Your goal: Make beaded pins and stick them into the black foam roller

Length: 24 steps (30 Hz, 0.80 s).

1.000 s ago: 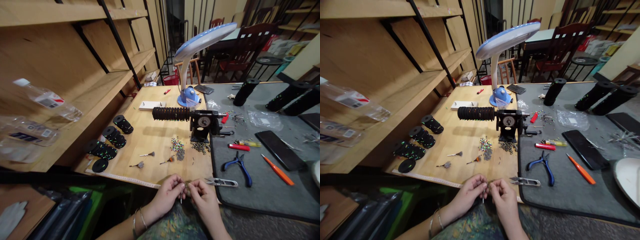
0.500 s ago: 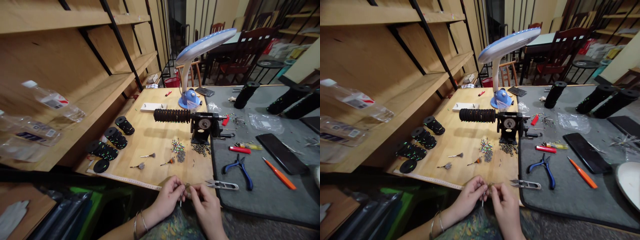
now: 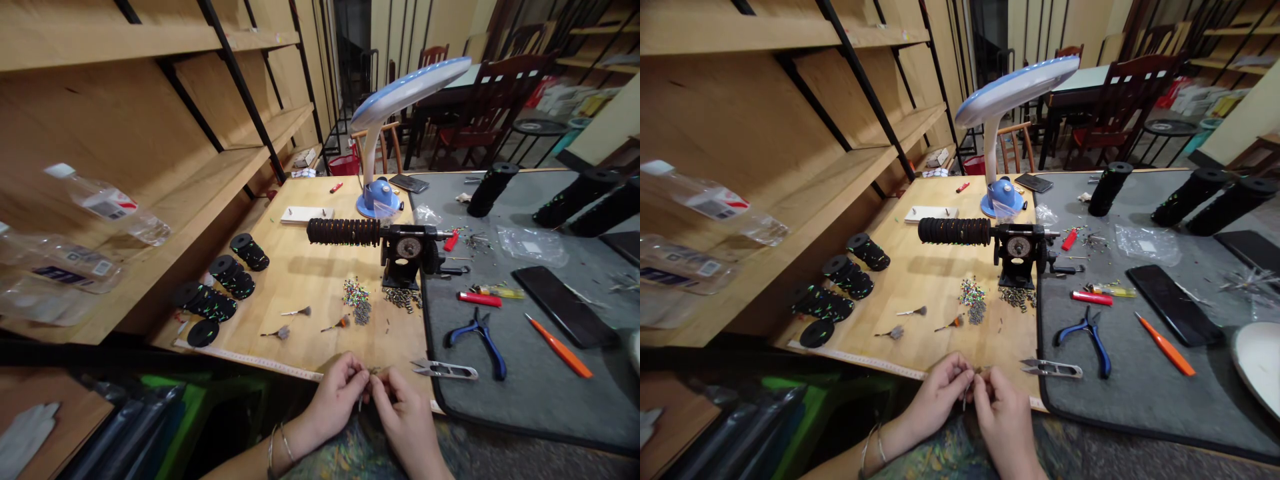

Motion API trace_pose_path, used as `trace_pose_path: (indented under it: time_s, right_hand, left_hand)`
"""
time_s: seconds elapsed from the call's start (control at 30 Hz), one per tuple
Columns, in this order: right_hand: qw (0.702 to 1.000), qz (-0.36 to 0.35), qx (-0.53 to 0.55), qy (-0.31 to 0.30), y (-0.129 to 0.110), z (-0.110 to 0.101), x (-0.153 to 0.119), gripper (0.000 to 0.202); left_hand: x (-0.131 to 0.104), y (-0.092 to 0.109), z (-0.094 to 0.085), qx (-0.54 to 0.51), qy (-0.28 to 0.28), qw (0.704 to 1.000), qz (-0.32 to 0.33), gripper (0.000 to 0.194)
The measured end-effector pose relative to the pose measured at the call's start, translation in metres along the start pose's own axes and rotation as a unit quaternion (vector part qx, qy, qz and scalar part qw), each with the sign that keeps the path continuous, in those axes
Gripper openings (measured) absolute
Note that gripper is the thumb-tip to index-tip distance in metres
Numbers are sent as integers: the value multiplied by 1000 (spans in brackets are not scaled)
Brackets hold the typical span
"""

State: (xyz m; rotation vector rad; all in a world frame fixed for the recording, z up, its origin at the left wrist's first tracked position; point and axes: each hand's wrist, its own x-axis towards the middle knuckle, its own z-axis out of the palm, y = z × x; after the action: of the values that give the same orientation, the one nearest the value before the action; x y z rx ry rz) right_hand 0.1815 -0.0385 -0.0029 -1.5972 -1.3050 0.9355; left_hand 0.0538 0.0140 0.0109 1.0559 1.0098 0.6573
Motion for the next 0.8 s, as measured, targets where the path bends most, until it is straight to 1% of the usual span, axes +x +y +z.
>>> trace_pose_path:
  time_s: [0.17, 0.33, 0.53, 0.7, 0.8]
  right_hand:
    - [1000, 2, 14, 0, 1, 0, 0, 28]
    - [1000, 2, -5, -7, 1, 1, 0, 30]
    - [1000, 3, -4, -14, 1, 0, 0, 30]
    - [1000, 4, 4, -15, 4, 1, 1, 32]
    - [1000, 2, 0, -16, 7, 1, 2, 32]
  left_hand:
    - [1, -2, -1, -3, -4, 1000, 3, 40]
    - [1, -2, -1, -7, -8, 1000, 0, 39]
    - [0, -3, -2, 12, -7, 1000, 6, 35]
    - [-3, -8, -5, 66, -19, 997, 34, 25]
    - [-5, -6, -8, 138, -15, 989, 58, 19]
